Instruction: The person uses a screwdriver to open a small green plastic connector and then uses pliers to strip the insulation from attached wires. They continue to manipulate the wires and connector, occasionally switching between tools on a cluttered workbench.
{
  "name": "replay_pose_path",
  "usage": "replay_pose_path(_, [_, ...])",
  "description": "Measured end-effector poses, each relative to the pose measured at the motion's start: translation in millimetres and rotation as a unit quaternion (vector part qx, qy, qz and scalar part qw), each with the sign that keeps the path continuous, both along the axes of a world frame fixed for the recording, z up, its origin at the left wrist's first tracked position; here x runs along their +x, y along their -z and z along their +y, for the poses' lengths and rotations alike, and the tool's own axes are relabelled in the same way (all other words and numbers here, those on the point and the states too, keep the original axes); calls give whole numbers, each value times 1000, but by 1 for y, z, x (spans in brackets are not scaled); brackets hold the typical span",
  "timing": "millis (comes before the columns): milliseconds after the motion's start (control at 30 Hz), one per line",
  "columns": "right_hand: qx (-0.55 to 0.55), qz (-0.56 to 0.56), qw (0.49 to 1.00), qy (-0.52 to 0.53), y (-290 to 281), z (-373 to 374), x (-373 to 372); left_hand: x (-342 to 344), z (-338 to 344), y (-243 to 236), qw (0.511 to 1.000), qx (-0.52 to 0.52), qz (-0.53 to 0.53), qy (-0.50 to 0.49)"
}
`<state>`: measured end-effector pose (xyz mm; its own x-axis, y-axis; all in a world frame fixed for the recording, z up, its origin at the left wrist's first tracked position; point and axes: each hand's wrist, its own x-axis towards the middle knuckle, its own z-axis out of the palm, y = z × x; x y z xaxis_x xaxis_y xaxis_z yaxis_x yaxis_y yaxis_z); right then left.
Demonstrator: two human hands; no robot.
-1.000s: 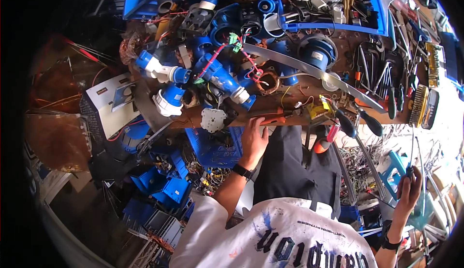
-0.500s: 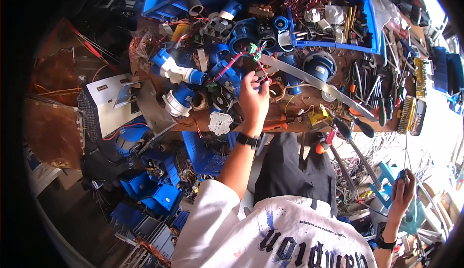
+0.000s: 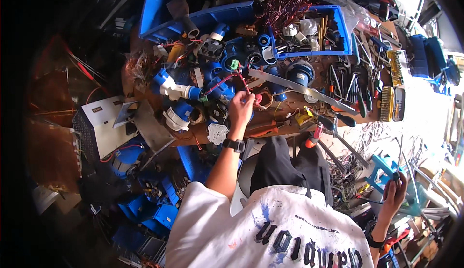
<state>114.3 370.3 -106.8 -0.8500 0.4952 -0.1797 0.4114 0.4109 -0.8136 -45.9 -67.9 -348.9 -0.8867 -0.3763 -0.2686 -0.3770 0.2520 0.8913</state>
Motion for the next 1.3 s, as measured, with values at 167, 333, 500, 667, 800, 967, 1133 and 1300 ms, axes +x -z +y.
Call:
replay_pose_path(167, [-14,10,999,37,-4,0,9,13,-17,-47,953,283,-86,-68])
replay_pose_path(333, [-58,50,997,-1,-7,3,-1,21,-25,-118,931,342,-27,-123])
replay_pose_path(500, [-98,90,988,-77,-9,0,-30,39,-40,-174,909,398,82,-97])
replay_pose_path(667, [-153,93,982,-62,-20,-9,-55,54,-41,-240,854,490,163,-63])
replay_pose_path(800, [-373,85,921,-75,-38,-50,-74,62,-47,-282,816,540,205,-19])
replay_pose_path(967, [-536,-127,822,-144,-74,-145,-103,45,-48,-318,807,535,238,74])
replay_pose_path(1133, [-524,-241,776,-255,-53,-252,-137,44,-62,-347,815,479,265,189])
replay_pose_path(1300, [-562,-204,777,-199,-25,-333,-162,58,-74,-361,792,458,283,289])
